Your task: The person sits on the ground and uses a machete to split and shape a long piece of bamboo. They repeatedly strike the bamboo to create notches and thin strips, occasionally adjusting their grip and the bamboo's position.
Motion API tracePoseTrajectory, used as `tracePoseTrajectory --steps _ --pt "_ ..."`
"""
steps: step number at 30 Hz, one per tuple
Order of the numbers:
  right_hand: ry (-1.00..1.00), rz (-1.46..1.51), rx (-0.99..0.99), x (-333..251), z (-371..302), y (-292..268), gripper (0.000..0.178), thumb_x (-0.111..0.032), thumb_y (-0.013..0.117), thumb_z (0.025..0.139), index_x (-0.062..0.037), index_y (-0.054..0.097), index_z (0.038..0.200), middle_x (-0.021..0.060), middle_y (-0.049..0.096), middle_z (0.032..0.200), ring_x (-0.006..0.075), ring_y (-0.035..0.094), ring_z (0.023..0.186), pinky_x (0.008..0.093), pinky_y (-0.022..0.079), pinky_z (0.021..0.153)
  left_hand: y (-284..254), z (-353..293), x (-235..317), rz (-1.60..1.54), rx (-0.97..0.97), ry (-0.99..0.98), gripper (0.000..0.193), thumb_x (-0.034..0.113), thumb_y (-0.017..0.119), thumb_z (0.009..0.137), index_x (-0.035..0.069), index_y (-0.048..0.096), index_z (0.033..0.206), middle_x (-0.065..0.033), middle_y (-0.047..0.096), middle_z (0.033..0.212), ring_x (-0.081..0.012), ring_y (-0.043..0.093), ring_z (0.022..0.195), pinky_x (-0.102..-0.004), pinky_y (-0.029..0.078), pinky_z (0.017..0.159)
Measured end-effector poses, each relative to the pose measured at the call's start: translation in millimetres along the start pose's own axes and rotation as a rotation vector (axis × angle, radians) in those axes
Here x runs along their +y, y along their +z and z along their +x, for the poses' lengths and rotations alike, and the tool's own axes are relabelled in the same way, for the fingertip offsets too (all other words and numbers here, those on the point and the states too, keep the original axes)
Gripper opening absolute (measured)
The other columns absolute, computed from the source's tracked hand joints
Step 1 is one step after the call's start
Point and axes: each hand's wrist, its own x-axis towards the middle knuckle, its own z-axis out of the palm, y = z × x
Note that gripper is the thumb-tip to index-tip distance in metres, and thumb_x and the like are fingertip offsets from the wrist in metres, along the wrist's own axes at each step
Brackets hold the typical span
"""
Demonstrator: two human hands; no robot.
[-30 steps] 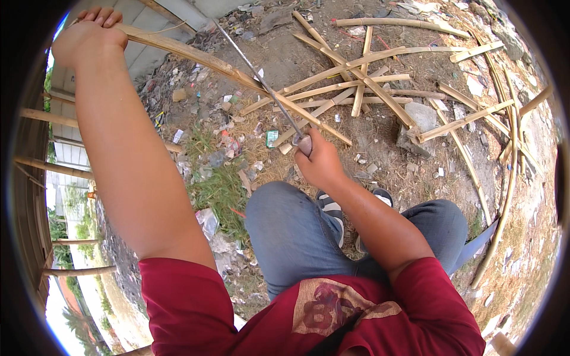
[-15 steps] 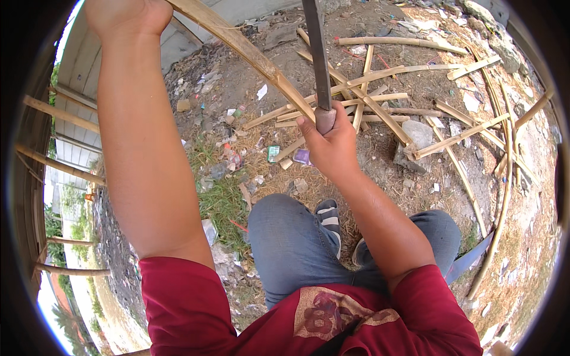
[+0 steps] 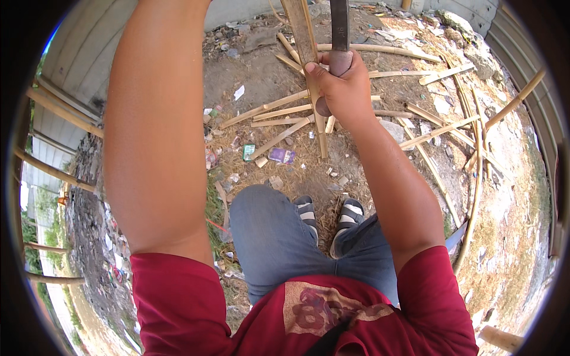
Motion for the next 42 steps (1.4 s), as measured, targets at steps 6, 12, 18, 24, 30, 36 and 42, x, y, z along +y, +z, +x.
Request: tracePoseTrajectory --steps 6,12,18,24,30,36,42 --pt "-0.115 0.242 0.162 -17 27 -21 0.028 -0.012 0.078 0.085 -0.0013 0.056 0.099 0.0051 0.062 0.075 0.0108 0.059 0.059 0.0266 0.049 0.054 -120 -92 -97 -0.149 -0.224 -0.413 0.053 0.052 0.037 0.104 0.005 0.060 0.102 -0.0067 0.064 0.085 -0.0201 0.063 0.075 -0.0341 0.051 0.072" --pt "-0.239 0.465 0.279 -28 57 -52 0.018 -0.004 0.074 0.088 -0.0040 0.056 0.086 0.0046 0.056 0.065 0.0153 0.056 0.056 0.0283 0.049 0.057 -151 -231 -156 0.049 -0.646 -1.096 0.043 0.043 0.045 0.105 0.003 0.060 0.110 -0.0059 0.064 0.091 -0.0170 0.065 0.078 -0.0315 0.052 0.071" --pt "-0.096 0.779 0.420 -50 67 -82 0.016 -0.004 0.066 0.093 -0.0034 0.051 0.090 0.0013 0.048 0.068 0.0148 0.049 0.063 0.0314 0.049 0.064 -167 -237 -163 -0.350 -0.264 -1.284 0.061 0.053 0.044 0.103 -0.001 0.048 0.131 -0.0136 0.062 0.109 -0.0274 0.067 0.097 -0.0411 0.056 0.085" --pt "0.053 1.038 0.491 -51 80 -116 0.019 -0.010 0.059 0.098 -0.0069 0.049 0.081 -0.0025 0.044 0.062 0.0150 0.049 0.062 0.0346 0.054 0.072 -174 -220 -194 -0.413 0.263 -1.183 0.090 0.068 0.045 0.095 -0.007 0.030 0.142 -0.0203 0.054 0.128 -0.0352 0.060 0.115 -0.0492 0.053 0.096" --pt "0.230 1.191 0.547 -14 76 -127 0.020 -0.009 0.056 0.099 -0.0076 0.051 0.080 -0.0054 0.046 0.060 0.0113 0.053 0.056 0.0317 0.059 0.069 -166 -180 -221 -0.567 0.669 -0.784 0.077 0.063 0.047 0.097 0.005 0.032 0.144 -0.0156 0.053 0.126 -0.0325 0.061 0.113 -0.0496 0.049 0.100" --pt "0.514 0.813 0.558 74 30 -103 0.021 -0.025 0.058 0.102 -0.0087 0.053 0.090 0.0003 0.055 0.070 0.0116 0.049 0.060 0.0284 0.050 0.060 -220 -107 -180 -0.666 0.645 -0.179 0.047 0.053 0.038 0.104 0.010 0.055 0.109 -0.0023 0.054 0.086 -0.0185 0.056 0.079 -0.0344 0.049 0.076" --pt "0.919 0.473 0.571 191 -52 -102 0.023 -0.031 0.063 0.099 -0.0118 0.053 0.092 0.0023 0.054 0.074 0.0104 0.045 0.056 0.0259 0.044 0.053 -186 -87 -114 -0.476 0.497 -0.072 0.057 0.068 0.041 0.096 0.012 0.048 0.086 0.0026 0.033 0.063 -0.0104 0.027 0.052 -0.0270 0.026 0.050"
